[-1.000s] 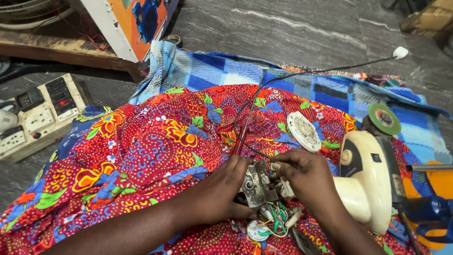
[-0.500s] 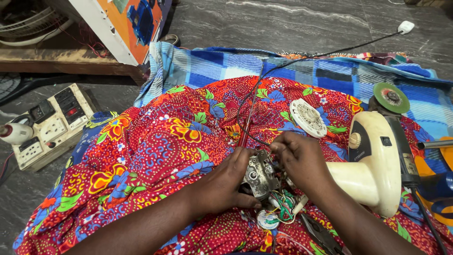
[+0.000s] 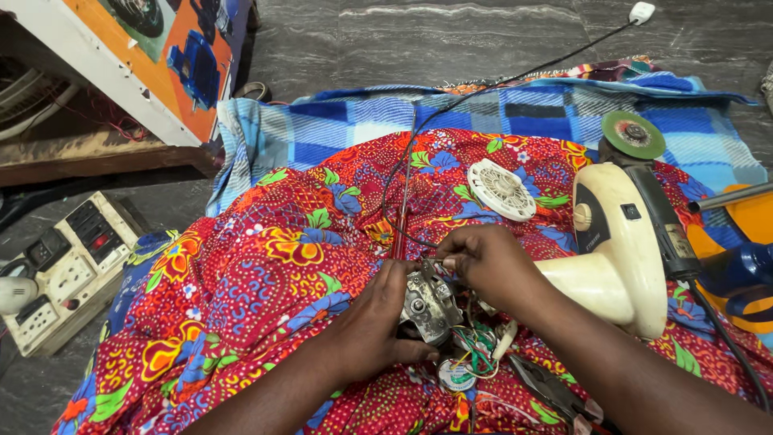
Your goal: The person sits on the floor with a disassembled mixer grinder motor on their lap and works on it by hand. They use pliers to grip and turn parts inside the motor housing, reposition the motor repeatedly, and later use a red-handled screwdriver to work on the motor while holding it steady.
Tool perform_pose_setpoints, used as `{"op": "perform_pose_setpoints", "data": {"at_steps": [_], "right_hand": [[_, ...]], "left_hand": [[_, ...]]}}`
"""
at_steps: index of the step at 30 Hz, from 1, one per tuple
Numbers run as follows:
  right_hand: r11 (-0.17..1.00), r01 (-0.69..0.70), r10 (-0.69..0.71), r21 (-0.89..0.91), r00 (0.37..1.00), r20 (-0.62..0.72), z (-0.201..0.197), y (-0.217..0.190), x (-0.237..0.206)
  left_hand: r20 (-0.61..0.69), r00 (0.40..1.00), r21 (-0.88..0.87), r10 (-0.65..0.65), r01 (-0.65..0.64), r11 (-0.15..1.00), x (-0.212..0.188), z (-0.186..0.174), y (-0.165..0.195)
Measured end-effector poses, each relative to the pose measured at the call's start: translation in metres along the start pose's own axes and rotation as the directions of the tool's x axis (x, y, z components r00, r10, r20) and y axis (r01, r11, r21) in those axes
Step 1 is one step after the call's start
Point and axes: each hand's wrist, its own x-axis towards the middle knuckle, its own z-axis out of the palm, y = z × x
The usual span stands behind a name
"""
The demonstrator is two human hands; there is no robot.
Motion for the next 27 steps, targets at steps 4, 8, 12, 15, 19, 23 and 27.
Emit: {"op": "perform_pose_setpoints", "data": {"at_steps": [4, 8, 12, 15, 19, 23, 27], "right_hand": [[0.969, 0.106, -0.111, -0.225, 0.994, -0.011, -0.003, -0.003, -0.001], [0.897, 0.255, -0.269, -0.361, 0.963, 0.011, -0.009, -0.008, -0.002], [0.871, 0.313, -0.327, -0.378, 0.944, 0.029, -0.013, -0.012, -0.001], [0.874, 0.310, -0.317, -0.374, 0.947, 0.044, -0.013, -0.013, -0.001], [0.867, 0.305, -0.302, -0.395, 0.951, 0.071, -0.014, -0.015, -0.001], [0.815, 0.386, -0.391, -0.431, 0.917, 0.082, -0.014, -0.017, 0.000], [0.687, 0.526, -0.484, -0.502, 0.846, 0.224, -0.012, -0.023, 0.006]], "left_hand": [[-0.017, 1.000, -0.020, 0.018, -0.018, 1.000, -0.001, 0.001, 0.001], [-0.026, 0.999, -0.023, 0.023, -0.023, 0.999, -0.001, 0.001, 0.001], [-0.017, 1.000, -0.016, 0.018, -0.018, 1.000, 0.000, 0.001, 0.001], [-0.009, 1.000, -0.024, 0.005, -0.005, 1.000, -0.001, 0.000, 0.002], [-0.025, 0.999, -0.075, 0.046, -0.047, 0.996, -0.002, 0.000, 0.004], [-0.011, 1.000, -0.068, 0.020, -0.021, 0.997, -0.001, -0.001, 0.005], [-0.028, 0.998, -0.053, 0.051, -0.052, 0.997, -0.001, -0.001, 0.002]]}}
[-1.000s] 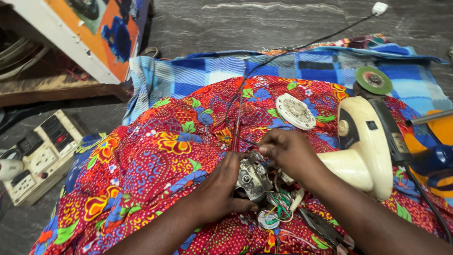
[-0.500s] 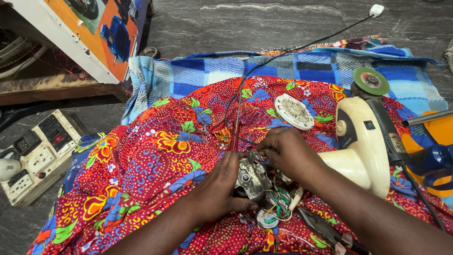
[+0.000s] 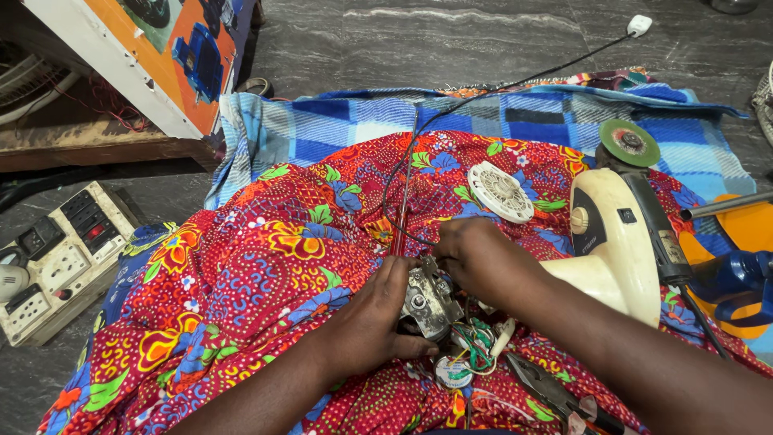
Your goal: The person sits on the floor with a disassembled mixer grinder motor on their lap and works on it by hand. They use pliers to grip and turn parts inside the motor housing, reposition the motor repeatedly, and later use a red-handled screwdriver to work on the motor while holding it steady.
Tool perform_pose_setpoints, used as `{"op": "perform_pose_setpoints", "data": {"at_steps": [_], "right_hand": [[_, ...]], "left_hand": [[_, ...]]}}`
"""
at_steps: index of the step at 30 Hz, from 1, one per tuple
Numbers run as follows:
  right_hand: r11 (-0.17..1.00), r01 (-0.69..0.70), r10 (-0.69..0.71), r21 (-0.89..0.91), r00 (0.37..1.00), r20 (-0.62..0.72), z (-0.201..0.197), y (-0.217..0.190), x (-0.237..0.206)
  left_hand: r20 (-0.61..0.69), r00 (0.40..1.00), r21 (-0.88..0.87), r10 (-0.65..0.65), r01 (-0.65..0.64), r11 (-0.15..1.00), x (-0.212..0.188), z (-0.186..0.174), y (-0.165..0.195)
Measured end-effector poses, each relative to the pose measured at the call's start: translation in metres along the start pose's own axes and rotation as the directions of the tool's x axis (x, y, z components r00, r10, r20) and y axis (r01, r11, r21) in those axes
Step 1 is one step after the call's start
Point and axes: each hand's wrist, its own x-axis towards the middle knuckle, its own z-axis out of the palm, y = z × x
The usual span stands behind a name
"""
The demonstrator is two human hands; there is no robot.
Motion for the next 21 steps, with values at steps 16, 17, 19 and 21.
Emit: {"op": "perform_pose_setpoints", "data": {"at_steps": [16, 17, 19, 21], "right_hand": [[0.988, 0.090, -0.094, 0.122, 0.995, 0.022, 0.000, 0.008, 0.008], [0.990, 0.084, -0.086, 0.116, 0.996, 0.010, 0.001, 0.011, 0.004], [0.996, 0.078, -0.079, 0.048, 0.996, 0.038, 0.005, 0.014, 0.000], [0.995, 0.103, -0.103, 0.005, 0.994, 0.033, 0.009, 0.016, -0.005]], "left_hand": [[-0.012, 1.000, -0.060, 0.005, -0.005, 0.998, 0.000, 0.001, 0.001], [-0.015, 1.000, -0.064, 0.007, -0.008, 0.998, 0.001, 0.001, 0.001], [-0.018, 1.000, -0.074, 0.009, -0.010, 0.997, 0.001, 0.000, 0.003], [-0.008, 1.000, -0.049, -0.014, 0.014, 0.999, 0.003, 0.000, 0.005]]}}
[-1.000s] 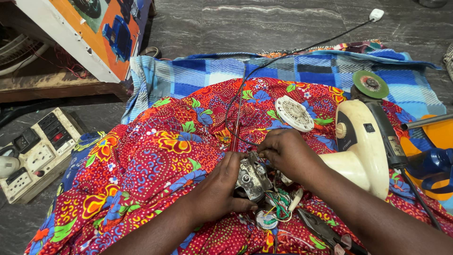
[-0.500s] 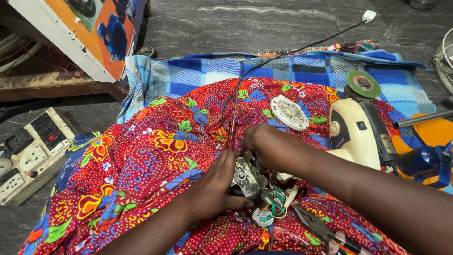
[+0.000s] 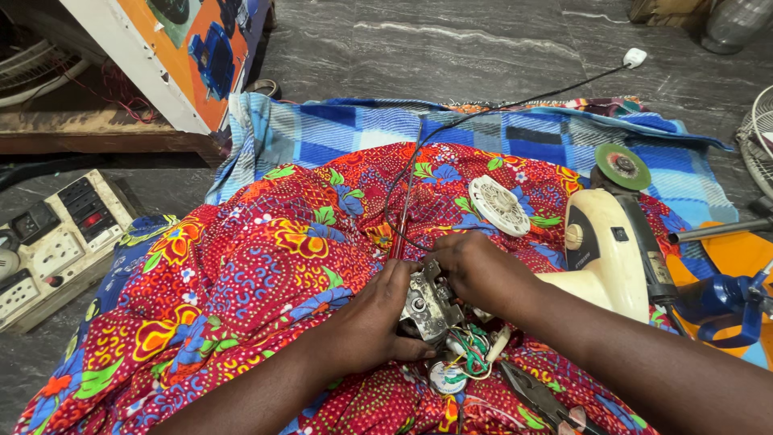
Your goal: The person sits on the floor with a disassembled mixer grinder motor on their lap and works on it by hand. They use pliers to grip and turn parts inside the motor housing, reposition the motor repeatedly, and later use a red-handled screwdriver to work on the motor while holding it steady.
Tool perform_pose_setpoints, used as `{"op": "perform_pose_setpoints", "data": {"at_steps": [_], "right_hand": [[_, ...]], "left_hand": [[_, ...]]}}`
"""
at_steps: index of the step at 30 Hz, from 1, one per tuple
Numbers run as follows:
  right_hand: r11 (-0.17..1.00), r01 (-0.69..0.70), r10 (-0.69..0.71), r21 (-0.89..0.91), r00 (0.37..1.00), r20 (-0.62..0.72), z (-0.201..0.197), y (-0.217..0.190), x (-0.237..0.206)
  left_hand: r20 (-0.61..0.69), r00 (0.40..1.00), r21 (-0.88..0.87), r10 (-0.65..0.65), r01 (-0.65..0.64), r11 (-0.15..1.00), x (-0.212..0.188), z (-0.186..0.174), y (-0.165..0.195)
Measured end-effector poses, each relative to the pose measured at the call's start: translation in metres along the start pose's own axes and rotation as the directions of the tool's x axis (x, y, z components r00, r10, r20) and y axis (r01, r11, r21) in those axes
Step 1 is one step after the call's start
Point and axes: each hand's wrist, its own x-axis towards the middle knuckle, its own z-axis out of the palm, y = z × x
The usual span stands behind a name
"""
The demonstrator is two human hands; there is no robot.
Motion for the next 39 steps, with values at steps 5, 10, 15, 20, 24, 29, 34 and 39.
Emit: {"op": "perform_pose_setpoints", "data": {"at_steps": [5, 10, 15, 20, 24, 29, 34, 39], "right_hand": [[0.994, -0.047, 0.047, -0.094, 0.999, -0.004, 0.005, -0.009, -0.009], [0.984, -0.072, 0.097, -0.160, 0.983, 0.153, -0.003, -0.009, -0.009], [0.923, -0.323, 0.371, 0.211, 0.892, -0.259, -0.019, 0.008, -0.030], [0.810, -0.508, 0.585, 0.293, 0.736, -0.341, -0.036, 0.033, -0.077], [0.641, -0.662, 0.764, 0.388, 0.510, -0.395, -0.036, 0.039, -0.122], [0.754, -0.634, 0.581, 0.170, 0.524, -0.623, -0.018, 0.035, -0.156], [0.791, -0.434, 0.588, 0.431, 0.342, -0.733, -0.008, 0.047, -0.191], [0.549, -0.820, 0.532, 0.159, 0.196, -0.823, -0.013, 0.081, -0.275]], "left_hand": [[0.002, 1.000, 0.027, 0.001, -0.001, 1.000, 0.000, 0.000, 0.000], [-0.025, 0.998, -0.011, 0.056, -0.056, 0.998, 0.000, 0.001, -0.004], [-0.005, 1.000, 0.024, 0.001, -0.001, 1.000, 0.001, 0.003, -0.006], [0.030, 0.996, 0.031, -0.082, 0.081, 0.996, 0.002, 0.002, -0.005], [0.049, 0.994, 0.042, -0.099, 0.097, 0.994, 0.000, -0.002, 0.001], [0.131, 0.976, 0.006, -0.176, 0.177, 0.984, 0.000, -0.013, 0.002], [0.092, 0.980, 0.045, -0.179, 0.175, 0.983, 0.010, -0.023, -0.006], [0.053, 0.990, 0.037, -0.130, 0.128, 0.991, 0.010, -0.018, -0.006]]}}
